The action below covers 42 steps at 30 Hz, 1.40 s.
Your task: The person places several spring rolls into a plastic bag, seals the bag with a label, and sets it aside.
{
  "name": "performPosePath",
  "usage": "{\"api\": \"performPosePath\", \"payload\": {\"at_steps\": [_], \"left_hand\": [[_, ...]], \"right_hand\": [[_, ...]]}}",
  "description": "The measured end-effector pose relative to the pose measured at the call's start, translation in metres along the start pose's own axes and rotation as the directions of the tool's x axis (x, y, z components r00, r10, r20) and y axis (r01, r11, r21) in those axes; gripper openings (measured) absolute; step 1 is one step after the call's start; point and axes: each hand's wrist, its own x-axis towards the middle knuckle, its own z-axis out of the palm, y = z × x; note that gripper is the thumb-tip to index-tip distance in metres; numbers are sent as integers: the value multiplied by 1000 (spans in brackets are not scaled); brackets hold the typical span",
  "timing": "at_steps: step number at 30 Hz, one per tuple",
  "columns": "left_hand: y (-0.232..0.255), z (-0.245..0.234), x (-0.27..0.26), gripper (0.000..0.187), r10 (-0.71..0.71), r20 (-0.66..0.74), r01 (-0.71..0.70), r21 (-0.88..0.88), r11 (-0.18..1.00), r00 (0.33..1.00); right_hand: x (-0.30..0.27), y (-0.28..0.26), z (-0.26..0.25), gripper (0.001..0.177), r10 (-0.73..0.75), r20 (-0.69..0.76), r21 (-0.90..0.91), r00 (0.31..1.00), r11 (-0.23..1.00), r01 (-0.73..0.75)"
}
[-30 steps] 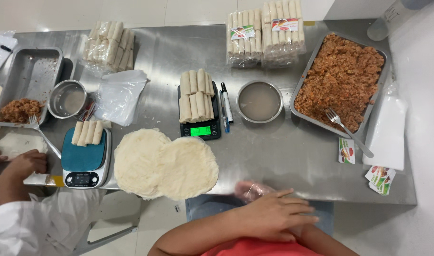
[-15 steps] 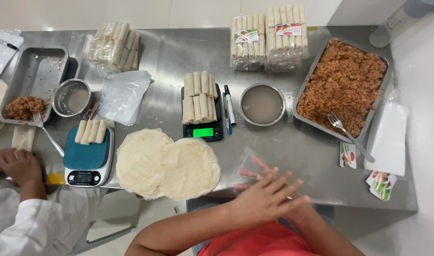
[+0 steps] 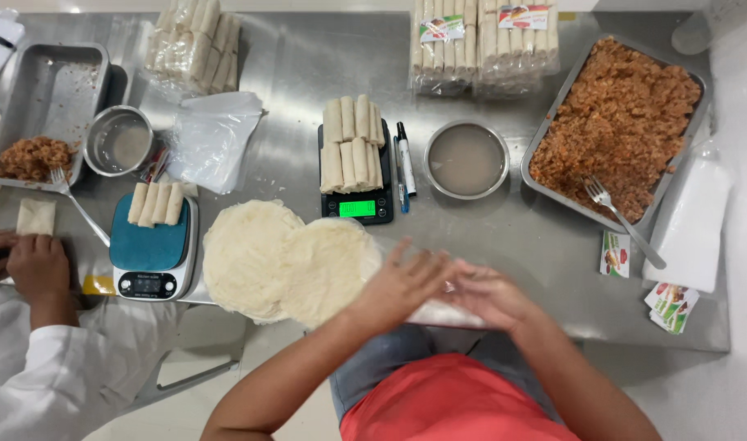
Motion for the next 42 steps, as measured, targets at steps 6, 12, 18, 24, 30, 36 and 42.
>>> {"api": "performPosePath", "payload": {"at_steps": [6, 12, 18, 24, 30, 36, 42], "left_hand": [[-47, -16, -44, 122, -314, 187, 313, 36, 949, 931], [-173, 7, -40, 43, -781, -448, 818, -167, 551, 435], [-216, 36, -35, 60, -937, -185, 911, -241, 336, 297], [-202, 49, -36, 69, -977, -62, 870, -446, 209, 203], [-34, 3, 56, 58, -904, -121, 737, -539, 408, 411], [39, 90, 94, 70, -822, 192, 710, -629, 316, 536], [31, 90, 105, 74, -814, 210, 779, -489, 393, 542]], "right_hand": [[-3, -93, 70, 30, -357, -240, -778, 903, 627, 41], [143, -76, 151, 32, -477, 155, -974, 865, 74, 215], [210, -39, 164, 61, -523, 76, -994, 849, -106, 24], [190, -29, 164, 64, -623, -60, -965, 780, 237, 115], [26, -44, 139, 56, -745, 3, -964, 667, 174, 199], [-71, -31, 42, 47, -891, -44, -997, 452, 12, -75], [-82, -38, 4, 59, -870, -25, -999, 493, 7, -38]]}}
